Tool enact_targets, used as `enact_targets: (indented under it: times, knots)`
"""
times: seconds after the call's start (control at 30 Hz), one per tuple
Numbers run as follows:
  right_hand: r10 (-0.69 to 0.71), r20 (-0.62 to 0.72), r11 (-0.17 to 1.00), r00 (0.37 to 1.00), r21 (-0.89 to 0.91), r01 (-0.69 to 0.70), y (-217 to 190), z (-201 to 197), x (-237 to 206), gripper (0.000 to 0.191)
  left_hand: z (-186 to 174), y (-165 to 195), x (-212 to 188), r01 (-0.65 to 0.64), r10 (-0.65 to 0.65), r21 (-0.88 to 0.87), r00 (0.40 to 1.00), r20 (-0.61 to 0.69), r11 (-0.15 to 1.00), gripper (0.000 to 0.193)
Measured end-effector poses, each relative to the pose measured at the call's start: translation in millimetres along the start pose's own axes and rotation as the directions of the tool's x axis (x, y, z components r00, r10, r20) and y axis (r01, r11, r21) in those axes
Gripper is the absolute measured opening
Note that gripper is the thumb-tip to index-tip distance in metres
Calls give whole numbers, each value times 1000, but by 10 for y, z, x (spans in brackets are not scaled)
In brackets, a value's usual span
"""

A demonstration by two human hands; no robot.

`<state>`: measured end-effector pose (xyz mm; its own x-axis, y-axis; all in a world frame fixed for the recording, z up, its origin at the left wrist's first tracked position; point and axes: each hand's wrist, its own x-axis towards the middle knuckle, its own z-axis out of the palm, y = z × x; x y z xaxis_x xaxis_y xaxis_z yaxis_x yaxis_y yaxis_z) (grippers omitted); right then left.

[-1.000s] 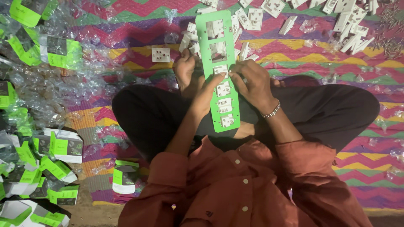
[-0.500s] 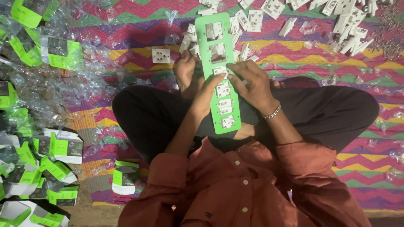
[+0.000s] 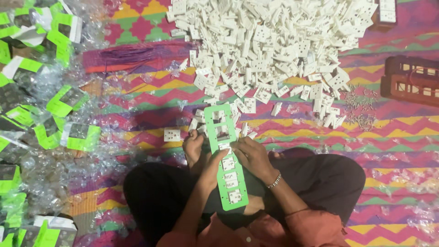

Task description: The person sits on a colorful mat and assembles white electrical socket modules into a green multi-socket board. They pick modules from a large pile, place them into slots on the board, and secure them with small metal fasteners. The process is repeated for each module on the board.

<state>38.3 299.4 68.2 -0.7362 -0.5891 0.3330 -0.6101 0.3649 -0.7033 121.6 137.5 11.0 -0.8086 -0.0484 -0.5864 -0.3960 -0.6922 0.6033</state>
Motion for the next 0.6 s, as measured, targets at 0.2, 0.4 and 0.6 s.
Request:
enact_targets:
  times: [0.2,0.4,0.6]
  knots:
    - [132,74,980,989,139,-141,-14,18,5,22,-23,8,14,-19,19,20,1000,-3,1000,30]
    - [15,59,994,998,103,-21,-35,-5,48,25,-58,-14,68,23,-23,38,1000,-16,999,28]
    - [26,187,998,982,55,-37,45,5,58,23,-158,-172,185,-13,15,89,1000,-23,996,21]
